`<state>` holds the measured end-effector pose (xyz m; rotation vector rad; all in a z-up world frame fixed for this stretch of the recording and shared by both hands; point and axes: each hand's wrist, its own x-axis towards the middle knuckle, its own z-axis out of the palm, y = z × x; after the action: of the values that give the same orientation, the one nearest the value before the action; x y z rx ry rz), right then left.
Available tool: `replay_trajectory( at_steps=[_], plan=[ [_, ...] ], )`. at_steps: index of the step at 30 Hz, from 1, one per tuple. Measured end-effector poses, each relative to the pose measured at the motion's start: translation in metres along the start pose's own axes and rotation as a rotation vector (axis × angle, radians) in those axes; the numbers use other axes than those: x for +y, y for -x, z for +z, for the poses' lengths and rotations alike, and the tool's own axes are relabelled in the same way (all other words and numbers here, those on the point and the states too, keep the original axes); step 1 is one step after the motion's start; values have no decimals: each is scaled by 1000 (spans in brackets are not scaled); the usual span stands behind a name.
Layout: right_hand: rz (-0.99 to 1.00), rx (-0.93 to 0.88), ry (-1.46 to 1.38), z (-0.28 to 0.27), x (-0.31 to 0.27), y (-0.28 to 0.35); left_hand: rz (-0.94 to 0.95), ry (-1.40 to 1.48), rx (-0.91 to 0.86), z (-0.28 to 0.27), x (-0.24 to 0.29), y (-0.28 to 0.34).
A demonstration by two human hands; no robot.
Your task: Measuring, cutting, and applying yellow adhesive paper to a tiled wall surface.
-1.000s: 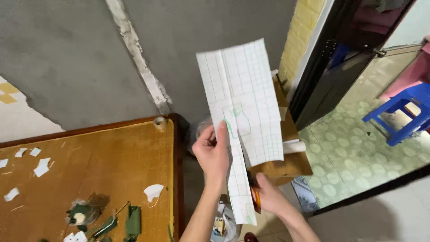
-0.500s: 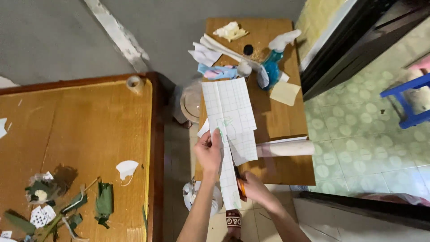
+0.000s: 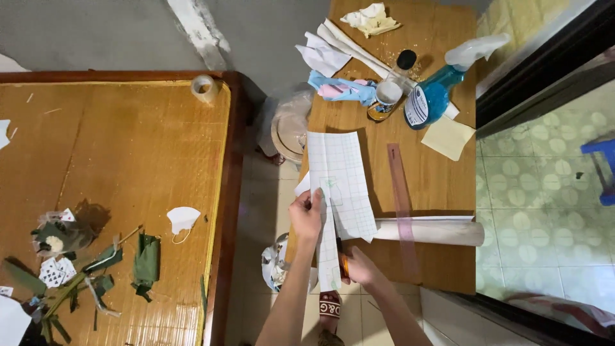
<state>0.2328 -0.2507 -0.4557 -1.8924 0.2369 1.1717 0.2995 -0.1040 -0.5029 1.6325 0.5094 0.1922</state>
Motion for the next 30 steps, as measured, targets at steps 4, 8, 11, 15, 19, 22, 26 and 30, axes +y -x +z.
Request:
replay_trajectory(
  at_steps=[4,8,11,15,19,22,26,30],
  plan=[
    [-49,-8,-41,1,-12,5,-29,-23,-9,2,-7,-5],
    [-31,28,-40,4,-12,1,-3,-61,-30,5,-21,-14],
    [-13,17,-8,6,1,-10,72,-109,-28,5,-23,-15],
    [23,31,29,10,24,-39,41,-83,-52,2,-12,-17],
    [-77,3,-92,7,-13,-6,-9,-97,-65,2,-15,-20],
    [32,2,-317,8,-27,12,-97,-54,-91,-1,-7,-20],
    [40,4,-309,6,-39,18,-48,-129,-98,1,-14,-28],
    [21,-1,-376,4,-49,37,-50,-23,-154,-5,4,-24]
  ],
)
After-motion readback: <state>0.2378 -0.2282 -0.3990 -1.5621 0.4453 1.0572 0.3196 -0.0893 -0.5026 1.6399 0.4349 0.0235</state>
